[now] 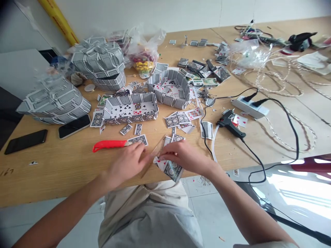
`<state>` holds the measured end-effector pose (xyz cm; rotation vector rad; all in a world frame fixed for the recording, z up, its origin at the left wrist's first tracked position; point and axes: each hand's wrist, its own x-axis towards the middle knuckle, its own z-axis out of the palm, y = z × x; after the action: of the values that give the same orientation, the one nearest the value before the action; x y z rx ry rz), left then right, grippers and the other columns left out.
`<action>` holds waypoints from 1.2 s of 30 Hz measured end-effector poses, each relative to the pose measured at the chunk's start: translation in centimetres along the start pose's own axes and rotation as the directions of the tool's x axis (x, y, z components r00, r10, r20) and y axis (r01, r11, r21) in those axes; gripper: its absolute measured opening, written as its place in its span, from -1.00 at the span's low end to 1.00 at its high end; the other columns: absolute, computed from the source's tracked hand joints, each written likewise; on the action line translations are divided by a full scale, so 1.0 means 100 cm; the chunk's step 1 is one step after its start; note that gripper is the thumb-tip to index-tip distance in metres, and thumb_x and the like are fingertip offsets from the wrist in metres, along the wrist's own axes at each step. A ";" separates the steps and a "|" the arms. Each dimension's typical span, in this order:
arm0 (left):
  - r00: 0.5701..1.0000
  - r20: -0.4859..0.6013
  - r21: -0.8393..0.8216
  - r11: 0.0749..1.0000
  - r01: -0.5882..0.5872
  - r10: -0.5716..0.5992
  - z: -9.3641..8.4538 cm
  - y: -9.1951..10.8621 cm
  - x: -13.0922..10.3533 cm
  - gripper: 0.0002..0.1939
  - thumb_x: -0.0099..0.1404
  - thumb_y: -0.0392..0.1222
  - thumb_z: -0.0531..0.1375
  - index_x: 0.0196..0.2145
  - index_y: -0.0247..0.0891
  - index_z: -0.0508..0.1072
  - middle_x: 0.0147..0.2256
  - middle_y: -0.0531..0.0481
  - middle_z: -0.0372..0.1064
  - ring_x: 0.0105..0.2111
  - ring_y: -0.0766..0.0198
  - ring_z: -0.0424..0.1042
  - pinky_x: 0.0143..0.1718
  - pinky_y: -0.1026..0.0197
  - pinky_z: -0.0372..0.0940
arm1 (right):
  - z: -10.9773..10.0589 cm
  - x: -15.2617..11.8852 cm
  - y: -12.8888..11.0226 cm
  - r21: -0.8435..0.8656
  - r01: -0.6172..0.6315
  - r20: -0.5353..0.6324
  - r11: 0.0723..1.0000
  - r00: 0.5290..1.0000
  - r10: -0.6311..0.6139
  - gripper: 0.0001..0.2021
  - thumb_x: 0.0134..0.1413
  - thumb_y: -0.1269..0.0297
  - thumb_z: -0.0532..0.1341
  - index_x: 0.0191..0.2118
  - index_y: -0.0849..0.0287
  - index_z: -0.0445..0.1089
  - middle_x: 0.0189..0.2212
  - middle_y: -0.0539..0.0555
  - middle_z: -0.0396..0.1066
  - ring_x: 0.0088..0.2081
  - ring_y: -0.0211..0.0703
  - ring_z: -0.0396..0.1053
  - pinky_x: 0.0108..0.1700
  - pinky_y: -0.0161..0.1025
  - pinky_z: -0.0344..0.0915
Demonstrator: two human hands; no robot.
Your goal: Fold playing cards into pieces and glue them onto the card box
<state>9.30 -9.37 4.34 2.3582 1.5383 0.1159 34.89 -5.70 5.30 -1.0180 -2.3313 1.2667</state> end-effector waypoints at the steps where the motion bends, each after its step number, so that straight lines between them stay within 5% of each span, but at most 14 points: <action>1: 1.000 -0.002 0.050 0.998 0.029 -0.029 0.010 0.010 0.001 -0.68 0.56 0.06 0.18 -0.09 -0.28 0.48 -0.14 -0.19 0.51 -0.16 0.00 0.56 -0.18 0.08 0.37 | 0.003 -0.006 0.005 -0.039 -0.017 0.031 0.999 0.999 0.018 -0.79 0.45 0.21 0.28 -0.18 0.12 0.66 -0.29 0.08 0.66 -0.31 -0.17 0.56 -0.24 -0.25 0.36; 4: 0.998 -0.022 0.121 0.990 0.066 -0.064 0.028 0.032 0.009 -0.61 0.50 0.09 0.26 -0.01 -0.33 0.44 -0.06 -0.26 0.46 -0.07 -0.06 0.55 -0.10 0.05 0.41 | 0.011 -0.013 0.017 -0.159 -0.095 0.072 0.983 0.992 0.107 -0.88 0.37 0.29 0.35 -0.21 0.14 0.65 -0.39 0.04 0.63 -0.40 -0.17 0.51 -0.31 -0.26 0.31; 8: 0.990 0.062 0.119 0.986 0.115 -0.123 0.024 0.038 0.018 -0.78 0.55 -0.10 0.21 -0.03 -0.34 0.43 -0.04 -0.27 0.47 -0.02 -0.05 0.55 -0.05 0.05 0.40 | 0.013 -0.005 0.020 -0.245 -0.103 0.150 0.964 0.978 0.143 -0.93 0.33 0.37 0.37 -0.18 0.14 0.65 -0.32 0.06 0.66 -0.32 -0.15 0.55 -0.27 -0.27 0.31; 16: 0.950 0.208 -0.146 0.953 0.267 -0.234 -0.005 -0.002 -0.006 -0.82 0.48 -0.22 0.20 -0.32 -0.15 0.31 -0.24 -0.04 0.53 -0.17 0.05 0.54 -0.17 0.09 0.31 | 0.009 0.017 0.005 -0.480 0.005 0.230 0.877 0.966 0.120 -0.91 0.34 0.31 0.39 -0.23 0.19 0.64 -0.27 0.14 0.64 -0.27 -0.06 0.56 -0.31 -0.23 0.21; 19: 0.959 0.173 -0.250 0.932 0.262 -0.223 -0.008 -0.020 -0.024 -0.84 0.49 -0.20 0.12 -0.30 -0.12 0.24 -0.30 0.04 0.49 -0.28 0.13 0.51 -0.25 0.12 0.30 | 0.007 0.015 0.005 -0.558 0.065 0.175 0.828 0.984 0.040 -0.86 0.33 0.26 0.42 -0.18 0.23 0.58 -0.25 0.16 0.60 -0.28 -0.07 0.53 -0.30 -0.21 0.20; 23: 0.975 0.108 -0.432 0.874 0.222 -0.194 -0.005 -0.037 -0.044 -0.92 0.43 -0.27 0.07 -0.21 -0.11 0.20 -0.13 0.00 0.52 -0.21 0.19 0.56 -0.18 0.15 0.39 | 0.016 -0.008 0.006 -0.594 0.128 0.030 0.794 0.990 -0.137 -0.81 0.48 0.26 0.27 -0.20 0.24 0.53 -0.29 0.16 0.53 -0.29 -0.07 0.49 -0.22 -0.17 0.29; 27: 0.992 0.063 -0.332 0.935 0.128 -0.113 0.001 -0.039 -0.053 -0.80 0.37 -0.34 0.07 -0.09 -0.13 0.30 -0.20 -0.01 0.46 -0.27 0.17 0.51 -0.19 0.13 0.40 | 0.047 -0.037 0.002 -0.528 0.099 -0.170 0.843 0.961 -0.220 -0.80 0.54 0.32 0.15 -0.04 0.25 0.53 -0.21 0.21 0.55 -0.18 -0.02 0.51 -0.12 -0.11 0.41; 30: 0.997 0.063 -0.308 0.950 0.060 -0.042 0.004 -0.035 -0.052 -0.70 0.49 -0.20 0.12 0.15 -0.14 0.35 -0.13 -0.06 0.47 -0.17 0.13 0.51 -0.07 0.09 0.43 | 0.076 -0.046 0.000 -0.486 0.063 -0.261 0.872 0.941 -0.214 -0.74 0.53 0.36 0.14 0.16 0.32 0.46 -0.03 0.30 0.58 -0.05 0.08 0.54 -0.03 -0.03 0.48; 33: 0.996 0.091 -0.268 0.963 0.014 0.011 0.005 -0.032 -0.050 -0.54 0.61 -0.02 0.10 0.38 -0.02 0.31 -0.02 -0.09 0.48 -0.10 0.15 0.51 0.03 0.09 0.43 | 0.094 -0.046 0.000 -0.520 0.075 -0.263 0.851 0.934 -0.243 -0.67 0.50 0.39 0.12 0.25 0.36 0.41 0.14 0.40 0.51 0.11 0.20 0.50 0.04 0.07 0.51; 36: 0.993 0.115 -0.200 0.980 0.001 0.022 0.005 -0.033 -0.049 -0.51 0.65 0.02 0.03 0.45 0.08 0.29 -0.16 -0.02 0.45 -0.24 0.22 0.51 -0.09 0.18 0.44 | 0.096 -0.043 0.002 -0.528 0.080 -0.222 0.845 0.948 -0.228 -0.64 0.49 0.44 0.09 0.26 0.36 0.42 0.22 0.46 0.44 0.20 0.25 0.46 0.11 0.14 0.52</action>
<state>4.47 -12.68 3.36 2.1769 1.3911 0.1268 32.71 -14.54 -0.03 -1.0423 -2.5099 0.3966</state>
